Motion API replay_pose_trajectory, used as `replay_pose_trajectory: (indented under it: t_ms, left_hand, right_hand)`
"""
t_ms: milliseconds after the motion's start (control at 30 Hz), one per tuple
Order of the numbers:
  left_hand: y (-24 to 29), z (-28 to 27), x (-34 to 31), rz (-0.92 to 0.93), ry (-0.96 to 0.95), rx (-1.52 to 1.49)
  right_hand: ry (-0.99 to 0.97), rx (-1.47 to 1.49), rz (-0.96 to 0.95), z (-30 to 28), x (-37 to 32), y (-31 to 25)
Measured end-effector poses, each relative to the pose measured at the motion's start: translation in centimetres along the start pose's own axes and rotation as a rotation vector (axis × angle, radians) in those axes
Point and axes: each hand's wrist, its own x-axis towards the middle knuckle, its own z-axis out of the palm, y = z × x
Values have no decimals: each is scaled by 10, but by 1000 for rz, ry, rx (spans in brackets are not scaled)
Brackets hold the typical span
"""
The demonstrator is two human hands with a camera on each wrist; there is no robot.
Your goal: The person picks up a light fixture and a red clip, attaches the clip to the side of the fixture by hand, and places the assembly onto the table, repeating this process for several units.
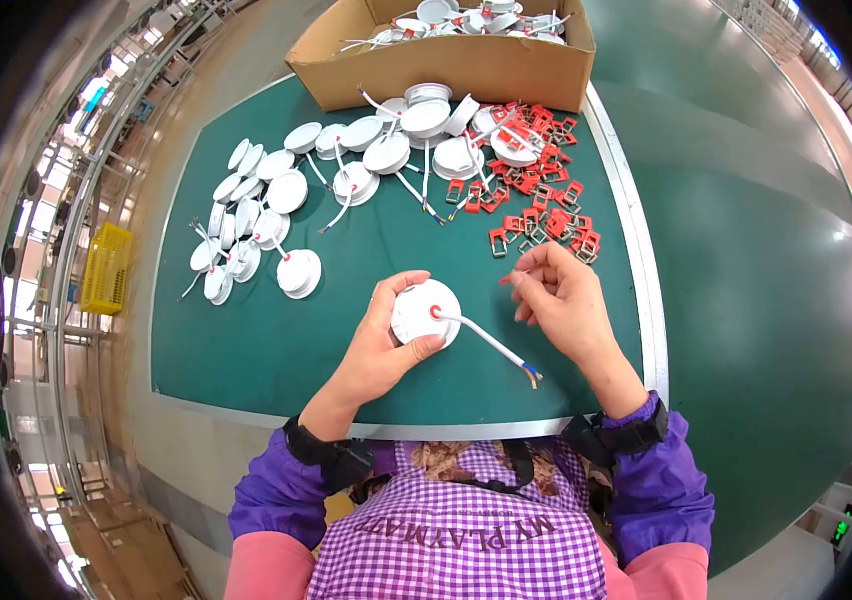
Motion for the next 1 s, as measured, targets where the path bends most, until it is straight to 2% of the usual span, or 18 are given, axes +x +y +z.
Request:
replay_pose_trajectory:
  t_ms: [67, 133, 200, 267, 333, 400, 567, 733, 867, 1000]
  left_hand:
    - [5, 5, -3, 7, 0, -69]
    - [14, 11, -7, -93, 18, -429]
    - [13, 17, -8, -109, 45, -455]
    - [12, 20, -9, -126, 70, -479]
    - [16, 23, -8, -233, 84, -454]
    - [17, 27, -7, -191, 106, -427]
    - [18, 30, -8, -110, 154, -331]
    - [24, 34, -9, 4, 183, -10]
    - [22, 37, -9, 0, 203, -21]
    - [29, 30, -10, 88, 196, 126]
  right_hand:
    - [-21, 97, -34, -2, 0, -2]
    - [-14, 76, -61, -2, -4, -6]
    - [101, 40, -184, 6, -11, -14]
    - [135, 7, -174, 10, -17, -14]
    - [101, -213, -394, 14, -23, -13]
    - [119, -487, -615, 21, -31, -21]
    - [117, -593, -672, 32, -42, -16]
    - [71, -648, -671, 28, -46, -14]
    - [57, -663, -663, 28, -46, -15]
    - [49, -602, -623, 28, -46, -14]
